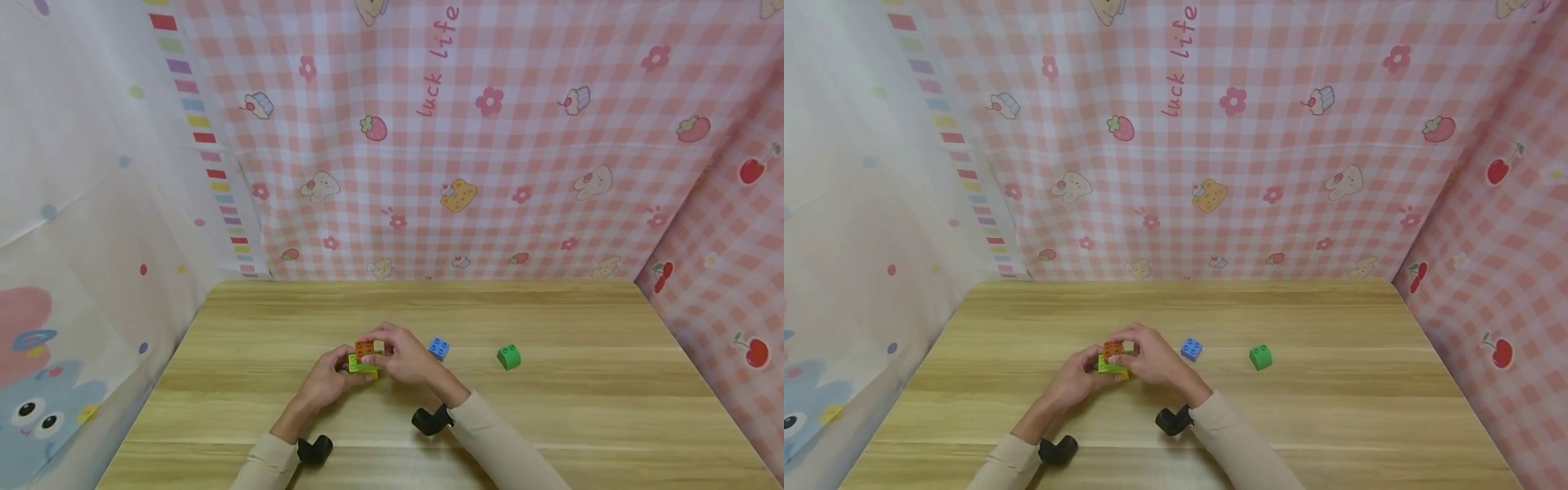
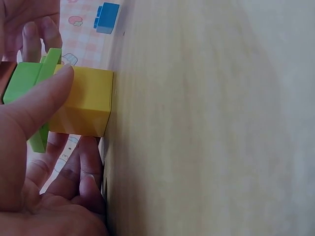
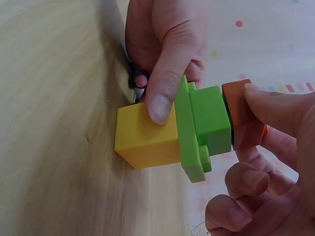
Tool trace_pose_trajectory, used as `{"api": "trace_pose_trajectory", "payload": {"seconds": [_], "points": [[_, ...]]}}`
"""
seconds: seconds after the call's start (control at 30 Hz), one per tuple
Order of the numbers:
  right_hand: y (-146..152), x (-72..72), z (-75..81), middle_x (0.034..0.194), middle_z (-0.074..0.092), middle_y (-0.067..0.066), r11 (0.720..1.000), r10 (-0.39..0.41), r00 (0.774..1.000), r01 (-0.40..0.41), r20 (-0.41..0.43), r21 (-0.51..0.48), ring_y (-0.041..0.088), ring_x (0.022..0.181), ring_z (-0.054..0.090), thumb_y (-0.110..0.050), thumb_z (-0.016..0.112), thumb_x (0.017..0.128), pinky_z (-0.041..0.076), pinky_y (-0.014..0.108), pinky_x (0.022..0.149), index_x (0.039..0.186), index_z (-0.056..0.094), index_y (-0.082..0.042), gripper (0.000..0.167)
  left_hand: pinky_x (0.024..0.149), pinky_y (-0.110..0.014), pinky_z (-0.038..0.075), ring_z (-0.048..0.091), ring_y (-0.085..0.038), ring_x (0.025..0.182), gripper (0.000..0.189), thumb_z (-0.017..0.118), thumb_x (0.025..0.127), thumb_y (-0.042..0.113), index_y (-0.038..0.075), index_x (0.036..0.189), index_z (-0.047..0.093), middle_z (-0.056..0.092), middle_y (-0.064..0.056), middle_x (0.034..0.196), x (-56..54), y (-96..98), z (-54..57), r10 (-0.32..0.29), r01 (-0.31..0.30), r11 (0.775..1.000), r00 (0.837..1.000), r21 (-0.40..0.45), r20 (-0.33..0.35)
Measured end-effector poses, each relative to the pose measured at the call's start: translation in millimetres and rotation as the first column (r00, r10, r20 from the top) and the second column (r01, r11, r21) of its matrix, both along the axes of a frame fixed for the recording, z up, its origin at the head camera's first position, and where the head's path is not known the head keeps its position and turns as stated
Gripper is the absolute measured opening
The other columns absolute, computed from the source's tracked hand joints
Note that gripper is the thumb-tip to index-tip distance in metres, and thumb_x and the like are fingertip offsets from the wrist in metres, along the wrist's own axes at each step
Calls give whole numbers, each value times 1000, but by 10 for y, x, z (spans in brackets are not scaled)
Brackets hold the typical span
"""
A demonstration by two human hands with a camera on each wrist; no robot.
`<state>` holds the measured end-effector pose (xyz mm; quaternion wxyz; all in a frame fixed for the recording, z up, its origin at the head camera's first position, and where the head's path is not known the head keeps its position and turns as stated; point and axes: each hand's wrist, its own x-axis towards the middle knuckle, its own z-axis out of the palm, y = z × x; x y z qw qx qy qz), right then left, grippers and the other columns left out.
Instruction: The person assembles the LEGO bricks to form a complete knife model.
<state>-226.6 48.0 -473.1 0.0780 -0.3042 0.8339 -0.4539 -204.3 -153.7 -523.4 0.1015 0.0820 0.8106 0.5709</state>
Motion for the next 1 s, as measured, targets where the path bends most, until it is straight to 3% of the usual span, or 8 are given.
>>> {"api": "trace_pose_trajectory", "payload": {"seconds": [0.67, 0.87, 1.0], "points": [[29, -8, -52, 114, 62, -4, 1000, 5, 1000, -5, -2, 0, 13, 77, 51, -22, 69, 94, 43, 22, 63, 125, 67, -16, 32, 81, -35, 48, 61, -18, 93, 32, 84, 80, 18, 11, 106, 66, 68, -3, 105, -2, -3, 20, -4, 3, 1000, 1000, -7, -5], [31, -18, -75, 121, 63, 0, 1000, 4, 1000, -4, 17, -15, 22, 95, 57, -20, 69, 93, 48, 25, 73, 125, 66, -14, 32, 80, -35, 47, 60, -18, 91, 30, 84, 80, 18, 12, 104, 67, 68, -3, 103, -4, 6, 5, 7, -7, 1000, 1000, -17, 1], [28, -16, -94, 121, 63, -1, 1000, 6, 1000, -6, 22, -18, 22, 93, 57, -20, 70, 93, 48, 24, 72, 124, 66, -15, 32, 79, -35, 47, 59, -18, 90, 30, 84, 80, 18, 12, 104, 66, 67, -2, 102, 5, 7, -9, 16, -16, 1000, 1000, -23, 7]]}}
